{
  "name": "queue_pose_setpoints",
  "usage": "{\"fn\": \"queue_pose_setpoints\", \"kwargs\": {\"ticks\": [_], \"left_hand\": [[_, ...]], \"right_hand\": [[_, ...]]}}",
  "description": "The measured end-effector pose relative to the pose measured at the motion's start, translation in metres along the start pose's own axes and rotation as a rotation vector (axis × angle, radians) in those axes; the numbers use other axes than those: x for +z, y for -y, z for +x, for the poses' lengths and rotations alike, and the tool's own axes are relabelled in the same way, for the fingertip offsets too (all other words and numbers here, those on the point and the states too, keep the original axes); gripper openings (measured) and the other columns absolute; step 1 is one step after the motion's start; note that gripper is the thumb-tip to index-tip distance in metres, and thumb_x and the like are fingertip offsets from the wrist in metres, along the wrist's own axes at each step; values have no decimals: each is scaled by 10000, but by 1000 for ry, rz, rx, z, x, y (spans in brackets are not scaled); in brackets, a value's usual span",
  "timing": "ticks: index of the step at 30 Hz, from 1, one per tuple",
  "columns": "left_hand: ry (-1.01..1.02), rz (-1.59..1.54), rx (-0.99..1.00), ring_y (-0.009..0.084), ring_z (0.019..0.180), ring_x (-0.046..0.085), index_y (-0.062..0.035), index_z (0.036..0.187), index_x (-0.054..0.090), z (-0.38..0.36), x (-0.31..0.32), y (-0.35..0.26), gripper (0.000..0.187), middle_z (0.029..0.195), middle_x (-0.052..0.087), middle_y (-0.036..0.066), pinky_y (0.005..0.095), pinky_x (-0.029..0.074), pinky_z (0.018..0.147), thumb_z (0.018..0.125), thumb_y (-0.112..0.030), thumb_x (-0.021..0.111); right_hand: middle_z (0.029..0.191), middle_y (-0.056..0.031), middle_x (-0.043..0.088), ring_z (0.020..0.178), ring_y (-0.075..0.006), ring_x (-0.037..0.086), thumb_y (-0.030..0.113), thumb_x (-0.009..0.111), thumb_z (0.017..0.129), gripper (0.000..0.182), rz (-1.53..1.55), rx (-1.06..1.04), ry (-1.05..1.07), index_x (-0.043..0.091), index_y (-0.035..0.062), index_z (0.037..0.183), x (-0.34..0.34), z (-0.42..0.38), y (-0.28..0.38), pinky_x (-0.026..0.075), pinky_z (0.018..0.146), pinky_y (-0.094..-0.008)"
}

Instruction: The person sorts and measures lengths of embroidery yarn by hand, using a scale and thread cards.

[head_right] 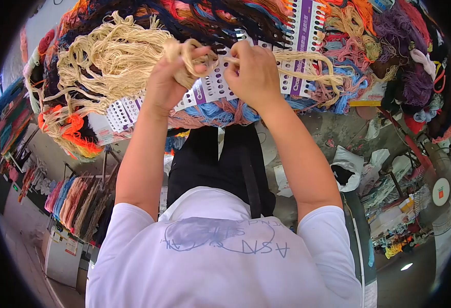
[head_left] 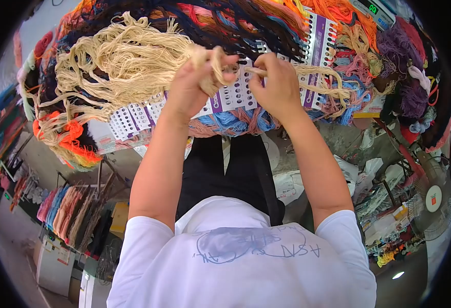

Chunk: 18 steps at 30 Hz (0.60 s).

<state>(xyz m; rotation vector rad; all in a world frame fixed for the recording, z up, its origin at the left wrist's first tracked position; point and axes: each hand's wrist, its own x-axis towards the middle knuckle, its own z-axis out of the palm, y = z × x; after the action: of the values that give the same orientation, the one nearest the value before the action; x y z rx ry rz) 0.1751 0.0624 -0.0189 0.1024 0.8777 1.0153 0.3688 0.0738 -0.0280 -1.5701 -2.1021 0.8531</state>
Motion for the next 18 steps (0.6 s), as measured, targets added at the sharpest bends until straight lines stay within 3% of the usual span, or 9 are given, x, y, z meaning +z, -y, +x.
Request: {"fn": "queue_pose_setpoints", "kwargs": {"ticks": [1,3,4,7,8,12,14,17,18], "left_hand": [[29,205,10,251,790,644,-16,1039,496,6,4,7,224,1046,593,190,339,529,689,816,5,486],[133,471,64,209,733,638,-14,1032,477,20,10,29,258,991,606,157,313,517,613,779,27,510],[100,745,47,157,667,605,-18,953,487,23,13,32,217,854,609,85,268,473,550,751,18,556],[-76,1159,147,110,613,555,-30,871,496,25,18,37,154,720,567,30,240,431,525,744,4,577],[-52,877,140,81,593,513,-42,807,501,29,14,40,135,669,534,-3,235,409,519,736,-19,613],[-26,623,96,52,656,475,-78,824,480,16,22,29,166,766,519,-14,215,395,568,762,-22,623],[-98,626,92,61,631,471,-76,879,509,3,11,12,165,769,516,-18,223,390,547,771,-35,627],[-312,218,302,45,593,452,-88,1048,524,-32,-27,-34,219,805,523,-29,189,379,548,836,-98,582],[-280,155,282,33,567,429,-103,1005,534,-46,-51,-50,161,775,526,-32,180,364,541,849,-96,571]], "right_hand": [[707,-84,563,711,-248,567,70,588,687,272,-3,-1,4,529,78,953,-6,-1,5,439,711,-370],[755,-97,582,729,-262,599,40,560,704,338,467,229,72,507,79,1036,-15,0,10,466,694,-347],[813,-109,595,782,-266,616,8,533,710,367,487,209,99,501,76,1069,-18,2,11,482,677,-325],[865,-102,588,789,-270,608,-6,537,702,363,442,180,51,519,76,1055,-1,4,-6,478,693,-331],[908,-78,580,807,-276,599,-2,572,693,325,345,62,53,559,78,1008,7,7,-16,478,688,-339],[896,-44,575,793,-276,585,66,651,670,218,207,79,82,618,89,884,23,4,-18,474,658,-347],[836,-58,582,740,-265,590,74,657,670,159,195,154,101,615,75,823,25,4,-20,473,640,-337],[762,-83,580,676,-257,588,67,655,668,126,260,273,66,603,63,782,22,4,-30,472,618,-322],[764,-58,592,661,-132,576,40,643,731,89,306,302,105,592,21,801,20,4,-33,468,620,-250]]}}
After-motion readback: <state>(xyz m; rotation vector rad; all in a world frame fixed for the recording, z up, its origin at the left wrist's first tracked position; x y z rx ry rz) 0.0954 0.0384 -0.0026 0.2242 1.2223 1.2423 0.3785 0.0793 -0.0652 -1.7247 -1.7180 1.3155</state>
